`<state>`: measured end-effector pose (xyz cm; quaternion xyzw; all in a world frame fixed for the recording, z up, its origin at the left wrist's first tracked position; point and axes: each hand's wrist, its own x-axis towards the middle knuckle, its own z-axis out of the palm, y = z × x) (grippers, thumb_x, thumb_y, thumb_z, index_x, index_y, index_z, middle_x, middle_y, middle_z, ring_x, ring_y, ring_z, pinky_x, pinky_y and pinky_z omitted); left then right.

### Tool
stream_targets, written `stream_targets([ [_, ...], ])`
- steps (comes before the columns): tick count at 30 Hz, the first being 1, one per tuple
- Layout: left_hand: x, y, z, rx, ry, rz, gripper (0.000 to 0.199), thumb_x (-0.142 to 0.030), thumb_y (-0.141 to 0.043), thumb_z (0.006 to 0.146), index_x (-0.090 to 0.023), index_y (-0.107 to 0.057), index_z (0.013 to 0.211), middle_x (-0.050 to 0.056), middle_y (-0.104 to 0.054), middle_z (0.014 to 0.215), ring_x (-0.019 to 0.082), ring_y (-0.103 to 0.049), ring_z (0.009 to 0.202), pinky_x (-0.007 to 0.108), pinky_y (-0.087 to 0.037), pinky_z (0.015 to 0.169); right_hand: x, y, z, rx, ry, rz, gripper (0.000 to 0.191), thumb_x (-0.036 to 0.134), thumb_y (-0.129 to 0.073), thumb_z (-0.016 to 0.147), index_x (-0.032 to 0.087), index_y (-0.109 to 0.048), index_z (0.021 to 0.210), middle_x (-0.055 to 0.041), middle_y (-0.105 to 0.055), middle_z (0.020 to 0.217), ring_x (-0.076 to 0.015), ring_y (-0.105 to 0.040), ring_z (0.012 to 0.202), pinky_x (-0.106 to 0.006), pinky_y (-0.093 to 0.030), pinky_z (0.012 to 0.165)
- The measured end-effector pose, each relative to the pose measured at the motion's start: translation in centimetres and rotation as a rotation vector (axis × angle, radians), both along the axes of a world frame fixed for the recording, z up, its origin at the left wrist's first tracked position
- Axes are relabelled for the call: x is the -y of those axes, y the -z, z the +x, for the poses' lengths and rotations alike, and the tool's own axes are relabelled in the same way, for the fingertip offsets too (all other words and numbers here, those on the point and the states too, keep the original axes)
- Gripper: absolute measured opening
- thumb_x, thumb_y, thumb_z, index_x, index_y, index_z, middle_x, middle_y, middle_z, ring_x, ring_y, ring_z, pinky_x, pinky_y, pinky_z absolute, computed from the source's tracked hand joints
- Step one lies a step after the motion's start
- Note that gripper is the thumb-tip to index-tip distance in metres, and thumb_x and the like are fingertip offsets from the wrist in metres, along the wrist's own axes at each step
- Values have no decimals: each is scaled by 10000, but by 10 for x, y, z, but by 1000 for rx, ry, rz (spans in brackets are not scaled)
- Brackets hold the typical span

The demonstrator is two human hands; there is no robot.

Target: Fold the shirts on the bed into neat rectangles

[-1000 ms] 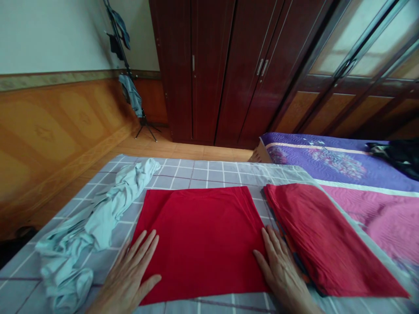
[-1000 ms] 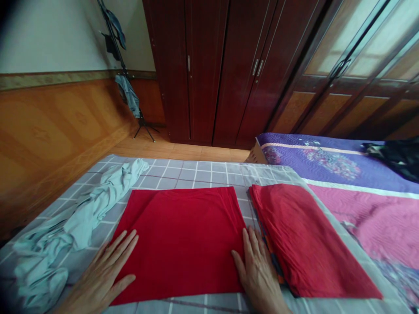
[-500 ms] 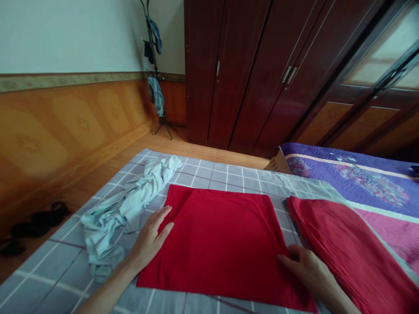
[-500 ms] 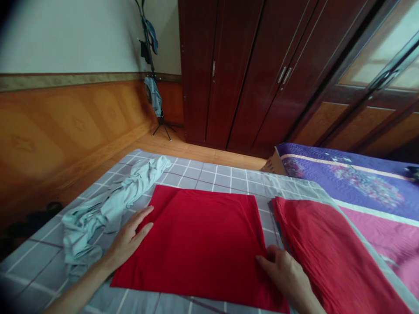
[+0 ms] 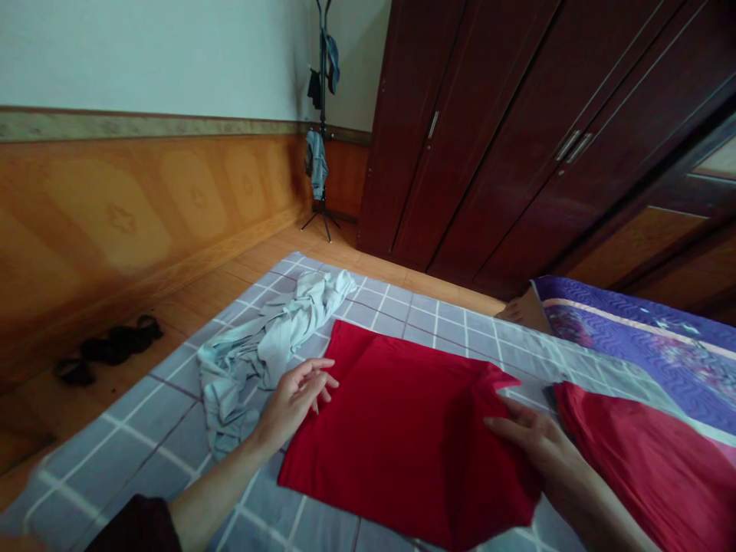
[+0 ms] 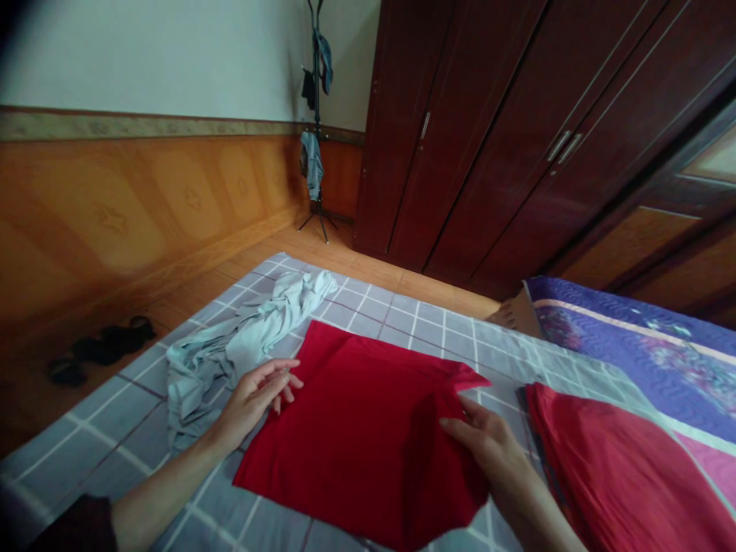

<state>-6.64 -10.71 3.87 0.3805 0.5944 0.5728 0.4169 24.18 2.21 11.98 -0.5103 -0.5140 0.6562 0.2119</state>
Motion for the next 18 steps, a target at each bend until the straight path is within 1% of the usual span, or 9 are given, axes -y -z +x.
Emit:
stream_targets([
  [2, 0, -3, 2, 112, 31, -13, 444, -473, -540, 864, -129, -539, 1146, 92, -676, 903, 147, -625, 676, 212, -445, 515, 1, -8, -42, 74, -138, 207, 297, 333, -625, 678, 164, -661, 920, -70, -702, 784, -245, -672, 700, -346, -525, 664],
  [4, 0, -3, 3, 228, 40, -55, 484, -496, -559, 842, -126, -519, 1152, 100, -672, 917, 165, -644, 703, 228, -464, 541, 12, -11, -90, 264, -292, 463, 209, 241, -562, 681, 158, -652, 850, -57, -685, 737, -228, -660, 702, -316, -506, 656],
  [5, 0, -3, 3, 277, 38, -83, 510, -510, -570, 828, -126, -511, 1158, 98, -671, 914, 174, -650, 711, 237, -471, 552, 22, -9, -113, 376, -351, 581, 205, 198, -529, 688, 163, -650, 850, -53, -686, 749, -221, -659, 726, -306, -498, 675],
  [7, 0, -3, 2, 325, 35, -137, 559, -541, -588, 800, -137, -502, 1177, 88, -671, 908, 192, -656, 741, 259, -483, 586, 45, -2, -153, 601, -497, 754, 258, 137, -477, 703, 170, -651, 891, -64, -697, 791, -225, -662, 771, -313, -488, 706],
  [9, 1, -4, 1, 284, 13, -149, 568, -555, -592, 793, -160, -516, 1194, 86, -666, 995, 221, -647, 897, 286, -496, 702, 69, 9, -180, 707, -662, 849, 345, 149, -484, 730, 154, -628, 1042, -101, -704, 870, -260, -666, 815, -348, -494, 715],
  [11, 2, -4, -1, 194, -16, -144, 544, -543, -592, 801, -180, -534, 1202, 82, -637, 1129, 245, -569, 1105, 309, -458, 875, 87, 19, -189, 718, -765, 899, 405, 180, -501, 751, 129, -589, 1144, -127, -694, 940, -275, -664, 844, -368, -503, 730],
  [13, 2, -3, -2, 126, -10, -138, 541, -510, -598, 807, -180, -517, 1228, 81, -603, 1215, 251, -500, 1204, 328, -388, 991, 97, 26, -185, 694, -798, 905, 433, 204, -522, 757, 118, -572, 1178, -129, -678, 992, -266, -657, 866, -365, -512, 752],
  [16, 0, 3, -2, 126, 71, -105, 637, -447, -622, 786, -157, -412, 1313, 115, -594, 1231, 255, -556, 1138, 361, -394, 992, 103, 35, -163, 677, -798, 939, 502, 242, -575, 742, 112, -554, 1226, -132, -654, 1049, -265, -634, 921, -368, -523, 790],
  [18, -3, 9, -2, 124, 105, -72, 698, -384, -634, 757, -144, -351, 1348, 138, -584, 1242, 257, -579, 1106, 368, -411, 972, 108, 45, -147, 674, -796, 1044, 573, 274, -607, 724, 109, -531, 1267, -140, -648, 1068, -272, -622, 930, -378, -530, 791],
])
